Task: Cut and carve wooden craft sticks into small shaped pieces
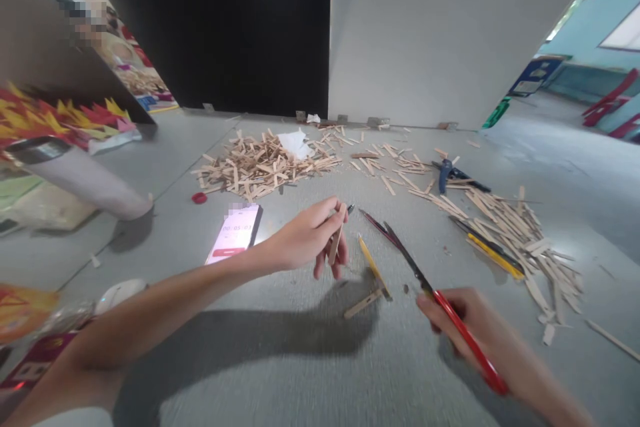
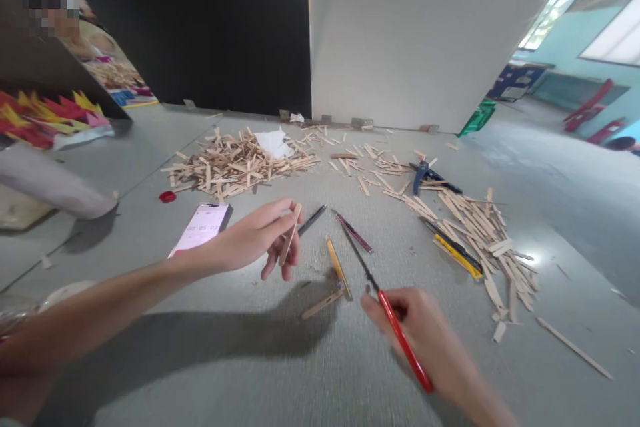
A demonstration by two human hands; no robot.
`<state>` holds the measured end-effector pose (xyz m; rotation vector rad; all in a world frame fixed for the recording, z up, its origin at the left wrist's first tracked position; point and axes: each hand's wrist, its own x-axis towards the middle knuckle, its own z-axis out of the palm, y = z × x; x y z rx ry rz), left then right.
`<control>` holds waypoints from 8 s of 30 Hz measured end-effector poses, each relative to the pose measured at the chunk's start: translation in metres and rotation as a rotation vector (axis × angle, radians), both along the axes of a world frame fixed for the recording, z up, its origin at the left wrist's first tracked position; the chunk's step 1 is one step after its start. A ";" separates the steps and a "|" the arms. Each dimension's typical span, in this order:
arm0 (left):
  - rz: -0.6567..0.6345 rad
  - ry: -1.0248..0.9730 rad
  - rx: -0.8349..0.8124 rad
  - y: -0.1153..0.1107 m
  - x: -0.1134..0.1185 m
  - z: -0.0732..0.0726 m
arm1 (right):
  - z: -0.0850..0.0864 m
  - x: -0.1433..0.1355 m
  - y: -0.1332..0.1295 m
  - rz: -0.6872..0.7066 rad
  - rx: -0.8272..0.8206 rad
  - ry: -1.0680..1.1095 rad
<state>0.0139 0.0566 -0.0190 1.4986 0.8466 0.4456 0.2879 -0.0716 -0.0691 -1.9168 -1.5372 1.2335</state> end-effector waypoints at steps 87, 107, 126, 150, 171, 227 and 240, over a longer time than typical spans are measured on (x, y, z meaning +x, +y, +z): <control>0.022 0.239 0.562 0.005 0.005 -0.110 | -0.059 -0.048 0.073 0.421 0.922 -0.265; 0.023 0.242 0.544 0.007 0.004 -0.113 | -0.069 -0.049 0.069 0.435 0.988 -0.486; -0.009 0.194 0.610 0.006 0.004 -0.118 | -0.047 -0.054 0.078 0.351 0.745 -0.111; 0.047 -0.325 -0.060 0.006 0.011 -0.099 | -0.056 -0.060 0.080 0.314 0.834 -0.036; 0.086 -0.328 -0.080 0.011 0.012 -0.100 | -0.049 -0.050 0.087 0.230 0.750 0.044; 0.209 -0.127 0.303 0.012 0.010 -0.106 | -0.056 -0.045 0.091 0.189 0.782 -0.147; 0.166 -0.070 0.283 0.012 0.008 -0.101 | -0.058 -0.042 0.081 0.390 1.071 -0.274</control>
